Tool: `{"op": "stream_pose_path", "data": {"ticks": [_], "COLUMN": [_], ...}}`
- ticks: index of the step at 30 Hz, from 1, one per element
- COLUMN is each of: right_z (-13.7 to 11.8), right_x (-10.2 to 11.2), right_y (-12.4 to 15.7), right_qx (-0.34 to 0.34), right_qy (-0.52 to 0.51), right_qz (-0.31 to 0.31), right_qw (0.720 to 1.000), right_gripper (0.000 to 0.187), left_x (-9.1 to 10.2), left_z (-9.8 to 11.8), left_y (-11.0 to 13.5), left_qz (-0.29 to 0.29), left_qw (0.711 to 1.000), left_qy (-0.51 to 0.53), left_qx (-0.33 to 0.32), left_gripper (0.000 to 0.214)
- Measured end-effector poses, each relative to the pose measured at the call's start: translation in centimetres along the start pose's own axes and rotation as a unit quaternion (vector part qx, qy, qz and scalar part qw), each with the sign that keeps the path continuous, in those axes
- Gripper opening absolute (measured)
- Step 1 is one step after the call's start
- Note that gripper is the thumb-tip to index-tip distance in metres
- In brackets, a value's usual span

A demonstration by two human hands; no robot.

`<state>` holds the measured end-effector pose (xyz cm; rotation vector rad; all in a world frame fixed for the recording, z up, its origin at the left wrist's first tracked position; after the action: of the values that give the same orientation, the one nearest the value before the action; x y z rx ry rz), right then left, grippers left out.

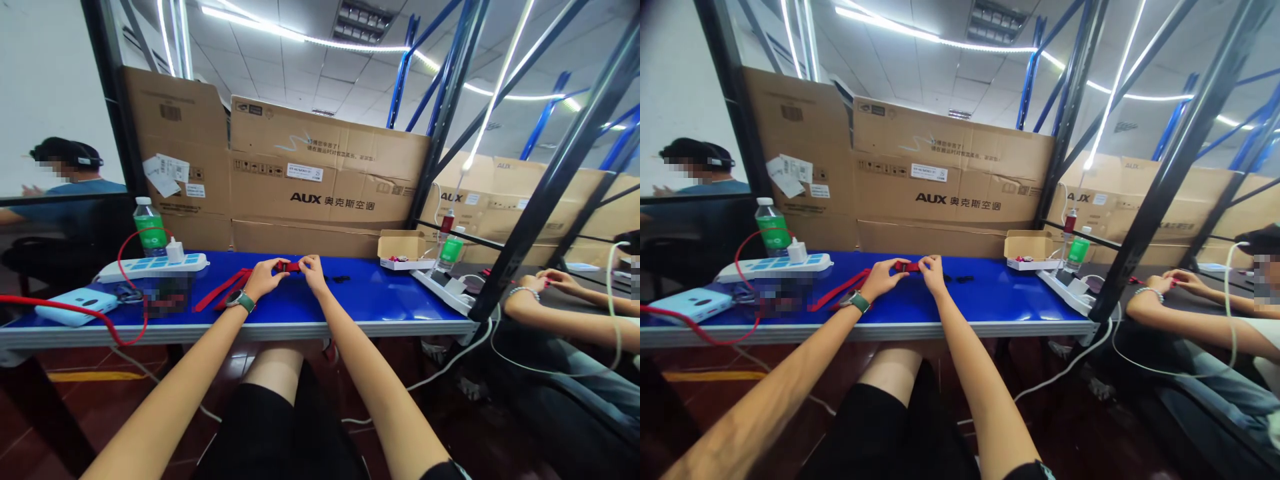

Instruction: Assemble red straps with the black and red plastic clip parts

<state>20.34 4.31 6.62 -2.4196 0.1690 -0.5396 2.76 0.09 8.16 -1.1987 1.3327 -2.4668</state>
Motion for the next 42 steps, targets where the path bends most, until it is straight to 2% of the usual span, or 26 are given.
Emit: {"op": "stream_pose_path", "data": {"ticks": [4, 6, 8, 10, 11, 12, 14, 16, 18, 19, 21, 23, 25, 27, 30, 34, 38, 42], "right_z": [1.4, 1.9, 2.3, 2.6, 2.8, 2.8, 2.6, 1.4, -0.8, -2.1, -4.2, -5.6, -6.0, -6.0, -5.5, -5.2, -5.3, -4.9], "right_x": [0.0, -0.1, 0.1, 0.5, 0.6, 0.6, 0.9, 2.0, 3.1, 3.1, 1.8, -0.4, -2.1, -3.0, -3.3, -2.8, -2.2, -2.0], "right_y": [-0.3, -0.1, 0.0, 0.1, 0.2, 0.2, 0.4, 0.6, 1.3, 1.7, 2.5, 3.3, 3.9, 4.0, 3.7, 3.6, 3.7, 3.5], "right_qx": [-0.078, -0.119, -0.143, -0.158, -0.17, -0.181, -0.177, -0.114, -0.012, 0.038, 0.113, 0.176, 0.203, 0.201, 0.181, 0.143, 0.111, 0.088], "right_qy": [-0.169, -0.286, -0.405, -0.475, -0.48, -0.466, -0.384, -0.244, -0.076, 0.0, 0.135, 0.235, 0.297, 0.333, 0.353, 0.355, 0.327, 0.319], "right_qz": [0.048, 0.063, 0.085, 0.098, 0.095, 0.084, 0.071, 0.104, 0.152, 0.149, 0.066, -0.047, -0.105, -0.116, -0.105, -0.092, -0.069, -0.068], "right_qw": [0.981, 0.949, 0.899, 0.86, 0.855, 0.862, 0.904, 0.957, 0.985, 0.988, 0.982, 0.955, 0.927, 0.914, 0.912, 0.919, 0.936, 0.941], "right_gripper": [0.016, 0.013, 0.013, 0.015, 0.016, 0.017, 0.016, 0.019, 0.027, 0.03, 0.028, 0.027, 0.033, 0.037, 0.038, 0.031, 0.028, 0.025], "left_x": [0.0, -0.1, 0.0, 0.1, 0.1, 0.0, -0.2, -0.6, -1.1, -1.3, -1.4, -1.3, -1.0, -0.8, -0.6, -0.7, -0.3, 1.2], "left_z": [0.0, 0.0, -0.1, -0.4, -0.6, -0.8, -1.3, -1.8, -2.2, -2.5, -2.8, -3.1, -3.3, -3.5, -3.5, -2.5, -1.5, -1.5], "left_y": [-0.2, -0.2, -0.1, 0.0, 0.0, 0.1, 0.2, 0.2, 0.2, 0.1, 0.1, 0.0, 0.0, 0.1, 0.2, 0.2, 0.2, 0.3], "left_qz": [0.005, 0.008, 0.014, 0.018, 0.018, 0.017, 0.012, 0.003, -0.009, -0.013, -0.01, 0.001, 0.012, 0.021, 0.029, 0.014, 0.026, 0.103], "left_qw": [1.0, 0.999, 0.999, 0.999, 0.999, 0.999, 0.999, 0.999, 0.999, 0.999, 0.998, 0.997, 0.995, 0.992, 0.984, 0.985, 0.991, 0.987], "left_qy": [0.022, 0.029, 0.031, 0.029, 0.029, 0.029, 0.03, 0.03, 0.022, 0.015, -0.005, -0.015, 0.002, 0.046, 0.107, 0.126, 0.087, -0.004], "left_qx": [0.015, 0.018, 0.022, 0.029, 0.031, 0.034, 0.036, 0.039, 0.045, 0.05, 0.064, 0.078, 0.094, 0.117, 0.14, 0.119, 0.103, 0.124], "left_gripper": [0.033, 0.032, 0.032, 0.033, 0.034, 0.035, 0.038, 0.041, 0.041, 0.041, 0.038, 0.035, 0.031, 0.028, 0.026, 0.026, 0.027, 0.026]}}
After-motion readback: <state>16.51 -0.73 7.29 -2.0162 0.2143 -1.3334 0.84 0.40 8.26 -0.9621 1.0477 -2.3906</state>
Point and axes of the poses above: each hand's wrist, its own y-axis away from the middle knuckle, its own x-axis out of the back of the hand, z = x × y, the point moved 6 cm from there along -y, towards the middle knuckle, and after that the axes turned 7 degrees about -y, right-handed, at the moved point
